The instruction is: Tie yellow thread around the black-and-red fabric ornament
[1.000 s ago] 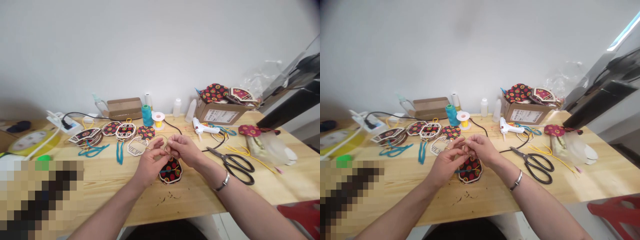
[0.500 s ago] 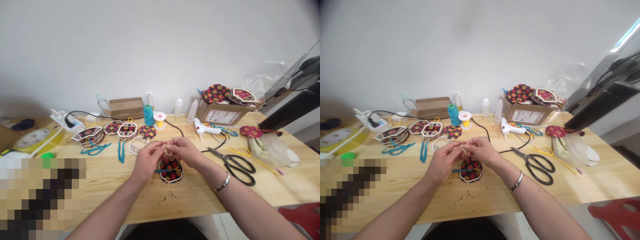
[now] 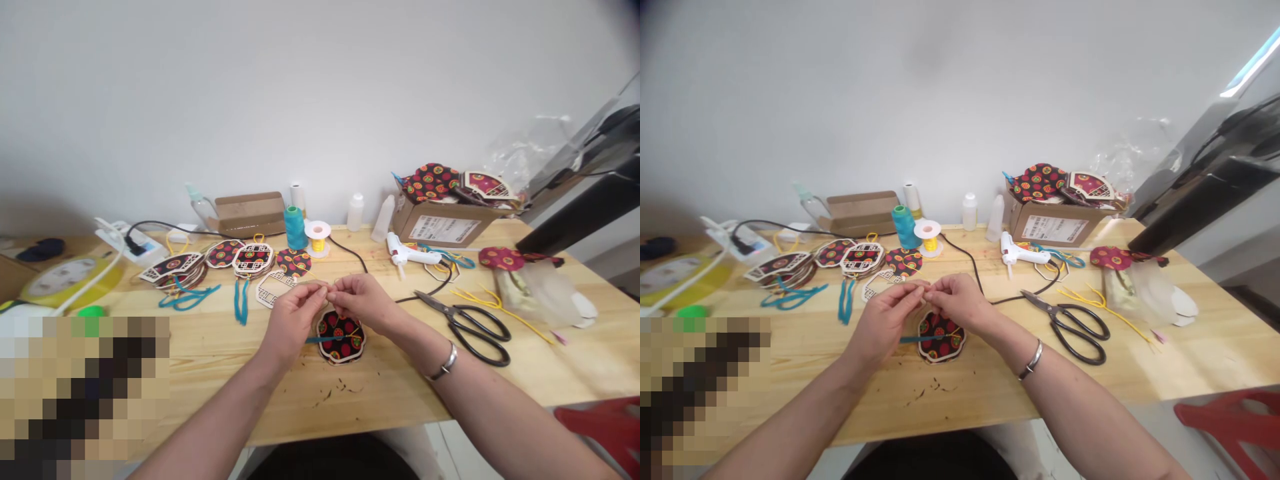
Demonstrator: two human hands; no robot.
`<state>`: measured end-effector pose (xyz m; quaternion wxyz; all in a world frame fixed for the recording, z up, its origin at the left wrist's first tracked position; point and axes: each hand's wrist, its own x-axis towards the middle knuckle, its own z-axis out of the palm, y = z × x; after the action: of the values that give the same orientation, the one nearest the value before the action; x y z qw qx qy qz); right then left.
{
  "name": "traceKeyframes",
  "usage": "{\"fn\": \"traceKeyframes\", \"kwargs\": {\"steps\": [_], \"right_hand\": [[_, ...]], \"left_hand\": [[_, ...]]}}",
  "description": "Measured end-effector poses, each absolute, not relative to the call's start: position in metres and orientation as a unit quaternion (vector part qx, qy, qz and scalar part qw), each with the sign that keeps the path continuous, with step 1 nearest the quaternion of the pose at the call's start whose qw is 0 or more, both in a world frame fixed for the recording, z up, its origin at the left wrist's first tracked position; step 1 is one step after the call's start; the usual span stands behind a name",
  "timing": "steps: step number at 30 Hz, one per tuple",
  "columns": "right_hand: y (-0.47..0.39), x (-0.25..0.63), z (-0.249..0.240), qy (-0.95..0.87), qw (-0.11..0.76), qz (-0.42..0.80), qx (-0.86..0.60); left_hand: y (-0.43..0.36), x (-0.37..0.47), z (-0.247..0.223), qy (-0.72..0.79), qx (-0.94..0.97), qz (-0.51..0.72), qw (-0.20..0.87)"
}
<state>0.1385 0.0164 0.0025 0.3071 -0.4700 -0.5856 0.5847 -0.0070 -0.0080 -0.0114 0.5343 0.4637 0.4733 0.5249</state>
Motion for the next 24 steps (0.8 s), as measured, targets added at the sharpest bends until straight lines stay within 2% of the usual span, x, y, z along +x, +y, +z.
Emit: {"fn": "traceKeyframes", "kwargs": {"steps": [2,7,13,24], "right_hand": [[0.016,0.138,0.002,-0.595,0.303,0.571,-0.477],[0.015,0.137,0.001,-0.634,0.3,0.528,-0.478],[0.015,0.137,-0.001,-0.638,0.288,0.531,-0.479],[0.016,0.139,0.003,-0.658,0.266,0.523,-0.473]], "left_hand": [[-0.007,-0.007,-0.013,0.47,0.473,0.528,0.526],[-0.009,-0.004,-0.008,0.432,0.417,0.514,0.612],[-0.011,-0.005,-0.004,0.507,0.494,0.485,0.513],[-0.012,-0.007,0.003,0.546,0.533,0.466,0.449]]}}
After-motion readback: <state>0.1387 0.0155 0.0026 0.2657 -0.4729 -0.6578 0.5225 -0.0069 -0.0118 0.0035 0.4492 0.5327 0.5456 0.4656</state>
